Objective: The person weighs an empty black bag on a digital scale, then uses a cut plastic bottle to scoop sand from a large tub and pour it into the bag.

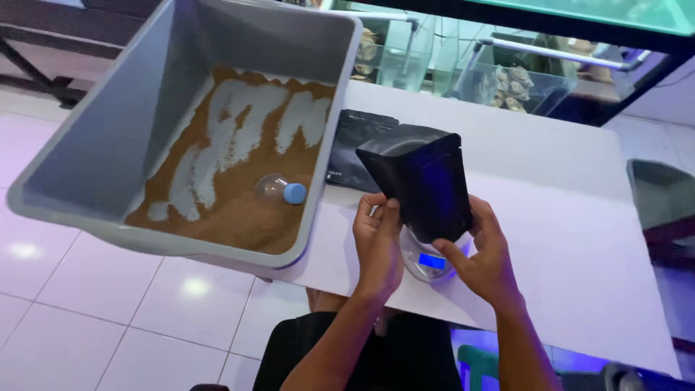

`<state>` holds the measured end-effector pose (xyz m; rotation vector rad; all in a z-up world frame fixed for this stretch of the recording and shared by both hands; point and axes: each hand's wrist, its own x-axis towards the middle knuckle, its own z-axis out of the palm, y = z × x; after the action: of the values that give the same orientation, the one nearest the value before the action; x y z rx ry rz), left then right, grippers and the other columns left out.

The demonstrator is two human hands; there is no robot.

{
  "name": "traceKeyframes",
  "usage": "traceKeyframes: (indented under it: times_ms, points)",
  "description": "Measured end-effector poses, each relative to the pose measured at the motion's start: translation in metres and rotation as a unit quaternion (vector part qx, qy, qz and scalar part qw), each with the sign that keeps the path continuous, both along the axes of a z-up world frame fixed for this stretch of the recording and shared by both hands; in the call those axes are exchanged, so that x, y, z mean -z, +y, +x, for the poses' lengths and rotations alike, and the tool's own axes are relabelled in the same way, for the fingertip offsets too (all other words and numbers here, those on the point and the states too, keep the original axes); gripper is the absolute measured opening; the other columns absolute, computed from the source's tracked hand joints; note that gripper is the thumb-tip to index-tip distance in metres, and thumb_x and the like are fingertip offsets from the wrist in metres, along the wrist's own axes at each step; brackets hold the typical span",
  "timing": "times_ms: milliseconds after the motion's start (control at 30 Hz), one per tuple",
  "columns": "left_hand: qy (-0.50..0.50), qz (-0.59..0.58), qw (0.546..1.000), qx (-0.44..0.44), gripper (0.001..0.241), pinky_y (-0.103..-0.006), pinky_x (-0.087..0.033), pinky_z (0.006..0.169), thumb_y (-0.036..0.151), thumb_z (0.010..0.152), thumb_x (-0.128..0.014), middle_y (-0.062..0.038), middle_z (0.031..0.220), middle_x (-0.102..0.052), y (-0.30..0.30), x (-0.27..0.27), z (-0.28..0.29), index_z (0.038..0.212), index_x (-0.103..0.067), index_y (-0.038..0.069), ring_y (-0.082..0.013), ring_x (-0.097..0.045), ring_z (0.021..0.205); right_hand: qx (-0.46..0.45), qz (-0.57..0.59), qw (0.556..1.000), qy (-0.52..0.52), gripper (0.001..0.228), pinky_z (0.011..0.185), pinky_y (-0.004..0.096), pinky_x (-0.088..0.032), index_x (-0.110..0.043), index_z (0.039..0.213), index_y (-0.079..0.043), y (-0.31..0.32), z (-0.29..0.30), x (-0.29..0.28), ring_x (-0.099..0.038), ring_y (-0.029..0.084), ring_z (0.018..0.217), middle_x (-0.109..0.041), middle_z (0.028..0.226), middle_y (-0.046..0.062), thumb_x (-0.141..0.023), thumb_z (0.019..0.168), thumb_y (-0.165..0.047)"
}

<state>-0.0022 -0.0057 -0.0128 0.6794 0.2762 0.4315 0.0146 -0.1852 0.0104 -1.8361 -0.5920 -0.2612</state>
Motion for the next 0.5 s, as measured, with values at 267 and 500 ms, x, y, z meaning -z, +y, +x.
traceKeyframes:
  times_ms: [267,500]
  points:
    - [-0.027,-0.134,0.990,-0.034,0.014,-0.0389,-0.060,0.105,0.004,0.115,-0.066,-0.007,0.107,-0.077,0.018,-0.056,-0.034,0.127,-0.062,0.011,-0.0215,-0.080,0.104,-0.040,-0.002,0.999,-0.019,0.117,0.125,0.057,-0.050,-0.024,0.173,0.001,0.039,-0.008,-0.032,-0.050,0.047,0.155,-0.043,0.166,0.032,-0.097,0.080,-0.004]
    - [-0.077,-0.171,0.981,-0.054,0.029,-0.0473,-0.059,0.116,0.003,0.114,-0.064,-0.012,0.121,-0.079,0.034,-0.081,-0.048,0.140,-0.057,0.016,-0.0267,-0.080,0.117,-0.097,0.054,0.991,-0.079,0.107,0.116,0.043,-0.057,-0.025,0.148,-0.005,0.063,-0.008,-0.074,-0.066,0.035,0.139,-0.062,0.150,0.028,-0.102,0.073,-0.006]
